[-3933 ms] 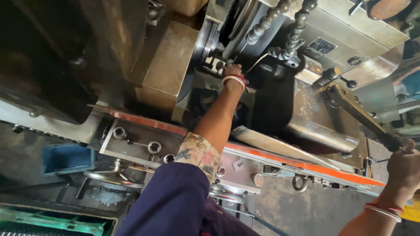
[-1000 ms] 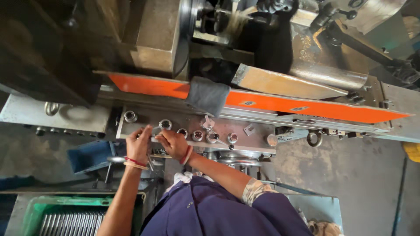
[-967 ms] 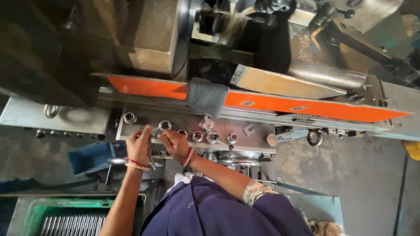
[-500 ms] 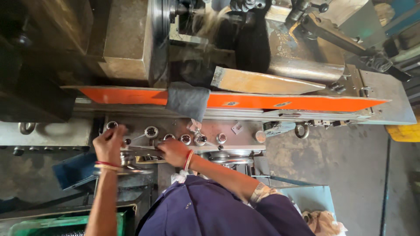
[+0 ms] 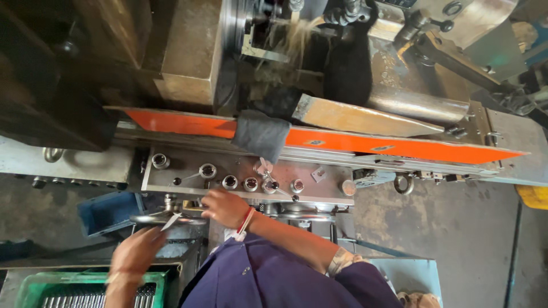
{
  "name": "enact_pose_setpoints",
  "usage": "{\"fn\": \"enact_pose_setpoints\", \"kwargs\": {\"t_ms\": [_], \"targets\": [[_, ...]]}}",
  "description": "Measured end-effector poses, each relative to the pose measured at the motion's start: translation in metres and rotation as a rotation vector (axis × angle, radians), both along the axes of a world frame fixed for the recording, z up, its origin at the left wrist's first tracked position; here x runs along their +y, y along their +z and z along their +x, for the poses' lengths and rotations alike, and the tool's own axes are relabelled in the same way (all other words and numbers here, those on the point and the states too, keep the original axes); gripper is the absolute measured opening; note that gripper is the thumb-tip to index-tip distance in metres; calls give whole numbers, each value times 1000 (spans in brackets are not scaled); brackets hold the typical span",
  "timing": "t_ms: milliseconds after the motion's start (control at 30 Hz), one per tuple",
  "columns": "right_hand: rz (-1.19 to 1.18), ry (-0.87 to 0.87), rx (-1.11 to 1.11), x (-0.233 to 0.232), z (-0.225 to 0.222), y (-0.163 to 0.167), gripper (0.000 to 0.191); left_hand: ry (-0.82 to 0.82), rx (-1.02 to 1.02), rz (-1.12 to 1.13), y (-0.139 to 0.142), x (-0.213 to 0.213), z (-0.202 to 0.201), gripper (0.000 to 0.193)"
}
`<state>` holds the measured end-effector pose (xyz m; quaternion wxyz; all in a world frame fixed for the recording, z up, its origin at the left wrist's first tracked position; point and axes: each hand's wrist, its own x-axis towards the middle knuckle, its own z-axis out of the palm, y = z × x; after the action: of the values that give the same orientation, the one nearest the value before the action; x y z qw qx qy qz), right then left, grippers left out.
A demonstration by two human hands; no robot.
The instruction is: The person repeatedly picks up metal rods from a green tray, inserts them into a machine, and pulls a lever to process them. The processed rods are then placed into a blue tray with holes. This cycle is repeated continuously throughout the video.
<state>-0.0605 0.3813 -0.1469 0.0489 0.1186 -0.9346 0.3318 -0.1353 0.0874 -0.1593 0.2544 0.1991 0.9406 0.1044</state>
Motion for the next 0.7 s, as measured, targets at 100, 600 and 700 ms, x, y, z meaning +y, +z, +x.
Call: {"fn": "enact_pose_setpoints", "kwargs": {"t_ms": [100, 600, 700], "targets": [[-63, -108, -129, 17, 3, -3, 28, 281, 233, 2, -14, -85, 19, 32], [-135, -174, -161, 56, 51, -44, 26, 702, -98, -210, -57, -148, 51, 35], [-138, -198, -153, 62, 57, -43, 23, 709, -104, -208, -62, -159, 58, 35]]}}
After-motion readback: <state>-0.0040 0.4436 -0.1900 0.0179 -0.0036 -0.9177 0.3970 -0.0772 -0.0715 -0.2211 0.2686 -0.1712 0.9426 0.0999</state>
